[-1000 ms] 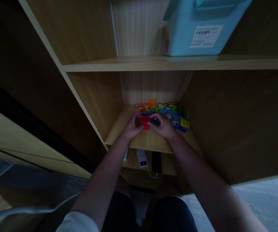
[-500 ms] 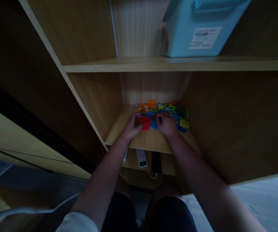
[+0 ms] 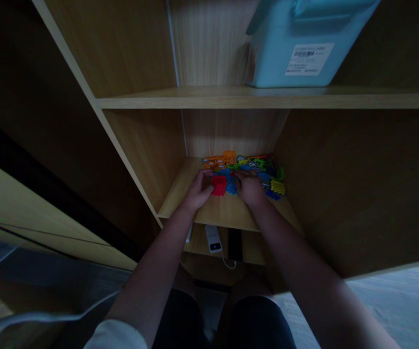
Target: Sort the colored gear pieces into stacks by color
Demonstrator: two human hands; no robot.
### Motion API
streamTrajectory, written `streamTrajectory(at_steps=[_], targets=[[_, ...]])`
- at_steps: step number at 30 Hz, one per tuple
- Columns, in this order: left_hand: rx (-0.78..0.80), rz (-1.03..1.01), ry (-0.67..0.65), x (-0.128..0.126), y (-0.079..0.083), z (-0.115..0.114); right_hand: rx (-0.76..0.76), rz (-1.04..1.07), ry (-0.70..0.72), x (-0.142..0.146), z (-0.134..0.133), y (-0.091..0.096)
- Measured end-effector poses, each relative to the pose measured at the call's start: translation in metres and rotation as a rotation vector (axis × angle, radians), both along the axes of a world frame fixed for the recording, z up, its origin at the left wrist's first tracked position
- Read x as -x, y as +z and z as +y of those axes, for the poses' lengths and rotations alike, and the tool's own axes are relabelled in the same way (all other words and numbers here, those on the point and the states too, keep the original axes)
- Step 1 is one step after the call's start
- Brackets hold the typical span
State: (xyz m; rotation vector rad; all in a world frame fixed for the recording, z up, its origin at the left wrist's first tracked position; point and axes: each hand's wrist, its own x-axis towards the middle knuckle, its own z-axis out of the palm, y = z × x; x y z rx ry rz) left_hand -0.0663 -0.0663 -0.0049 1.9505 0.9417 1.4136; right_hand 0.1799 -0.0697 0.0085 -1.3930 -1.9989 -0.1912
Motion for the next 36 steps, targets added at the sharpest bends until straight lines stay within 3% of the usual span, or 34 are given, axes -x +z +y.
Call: streamTrajectory(at_steps=[6, 15, 21, 30, 36], targets=[[-0.028, 0.006, 0.016, 0.001, 0.001, -0.001, -0.023, 0.019, -0.09, -0.002, 0.002, -0.002], [-0.032, 0.012, 0.036, 0.0, 0.003, -0.003, -0.023, -0.054, -0.044, -0.004, 0.008, -0.012], [-0.032, 0.009, 0.027, 0.0, 0.005, -0.005, -0.032, -0.076, -0.092, -0.003, 0.007, -0.013], [-0.051, 0.001, 0.021, 0.0, 0.001, -0.002, 0.05, -0.035, -0.149, 0.003, 0.001, -0.012], [-0.057, 0.033, 0.044, 0.0, 0.004, -0.004, 0.166, -0.181, -0.22, 0.007, -0.004, -0.003]])
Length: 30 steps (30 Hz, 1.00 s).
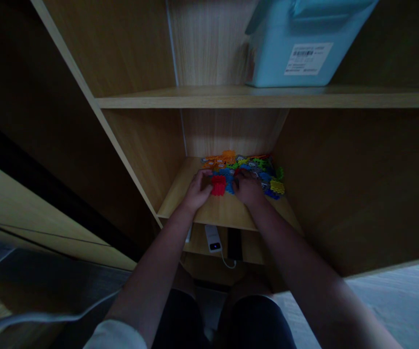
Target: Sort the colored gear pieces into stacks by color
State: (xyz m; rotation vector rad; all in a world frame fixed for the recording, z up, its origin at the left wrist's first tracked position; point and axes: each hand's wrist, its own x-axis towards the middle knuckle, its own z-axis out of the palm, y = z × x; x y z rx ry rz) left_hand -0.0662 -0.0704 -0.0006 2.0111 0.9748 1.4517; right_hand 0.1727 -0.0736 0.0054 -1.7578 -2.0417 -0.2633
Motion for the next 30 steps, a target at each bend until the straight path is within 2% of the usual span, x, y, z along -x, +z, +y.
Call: streamTrajectory(at_steps=[8, 12, 15, 30], targets=[[-0.009, 0.012, 0.008, 0.001, 0.0, 0.0, 0.032, -0.005, -0.028, -0.002, 0.005, 0.001], [-0.007, 0.005, 0.01, 0.0, 0.0, 0.0, -0.028, 0.001, -0.024, -0.003, 0.006, -0.002], [-0.017, 0.011, 0.018, 0.0, 0.001, -0.001, -0.072, 0.017, -0.079, -0.003, 0.005, -0.005], [-0.024, 0.025, 0.02, 0.0, 0.002, -0.002, -0.029, 0.053, -0.126, -0.004, 0.004, -0.007]])
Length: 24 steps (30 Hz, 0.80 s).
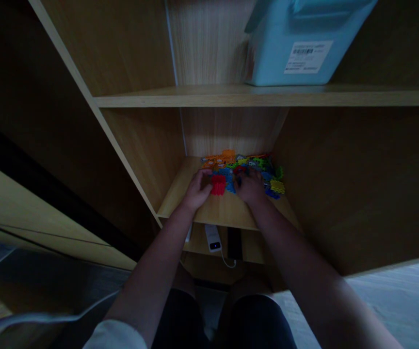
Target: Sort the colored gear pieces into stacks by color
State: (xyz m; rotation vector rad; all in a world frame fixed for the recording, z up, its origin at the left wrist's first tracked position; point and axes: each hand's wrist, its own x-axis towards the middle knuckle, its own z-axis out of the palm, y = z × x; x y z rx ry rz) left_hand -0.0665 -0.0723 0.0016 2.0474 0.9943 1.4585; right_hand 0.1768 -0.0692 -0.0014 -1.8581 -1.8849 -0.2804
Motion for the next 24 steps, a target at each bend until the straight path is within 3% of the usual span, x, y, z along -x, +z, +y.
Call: streamTrajectory(at_steps=[24], targets=[[0.024, 0.015, 0.018, 0.0004, 0.0022, -0.0024, 0.103, -0.042, 0.15, 0.0062, 0.0071, 0.0017]])
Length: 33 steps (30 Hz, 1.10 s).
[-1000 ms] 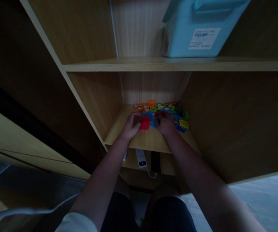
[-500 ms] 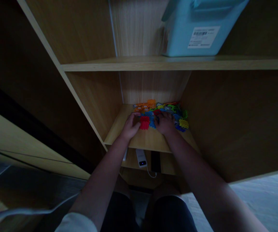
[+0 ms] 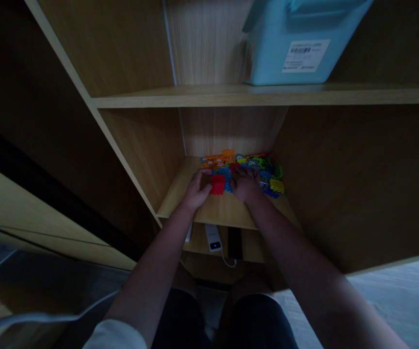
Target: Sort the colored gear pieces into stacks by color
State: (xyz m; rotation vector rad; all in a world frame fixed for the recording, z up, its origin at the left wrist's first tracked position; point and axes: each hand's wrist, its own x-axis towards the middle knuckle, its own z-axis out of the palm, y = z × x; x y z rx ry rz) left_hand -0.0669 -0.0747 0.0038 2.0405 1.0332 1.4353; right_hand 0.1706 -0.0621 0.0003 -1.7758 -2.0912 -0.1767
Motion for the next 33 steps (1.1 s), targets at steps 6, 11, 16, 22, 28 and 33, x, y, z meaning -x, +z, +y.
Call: streamTrajectory(at_steps=[6, 11, 16, 22, 28, 33], targets=[[-0.012, -0.001, 0.0, 0.0, -0.002, 0.003, -0.128, 0.013, 0.036, -0.001, -0.003, 0.007], [-0.023, -0.002, 0.003, 0.0, -0.004, 0.005, -0.147, 0.031, 0.049, -0.002, -0.002, 0.007], [-0.027, -0.002, 0.004, 0.0, -0.004, 0.005, -0.062, 0.007, 0.029, -0.001, 0.007, -0.002], [-0.022, -0.005, 0.0, 0.0, -0.004, 0.004, -0.004, -0.013, 0.037, 0.004, 0.009, -0.004], [-0.012, -0.011, 0.01, 0.0, -0.003, 0.004, -0.137, 0.066, 0.112, 0.001, 0.004, 0.008], [-0.026, -0.012, 0.012, 0.0, -0.003, 0.003, -0.211, 0.282, 0.174, -0.003, -0.002, 0.017]])
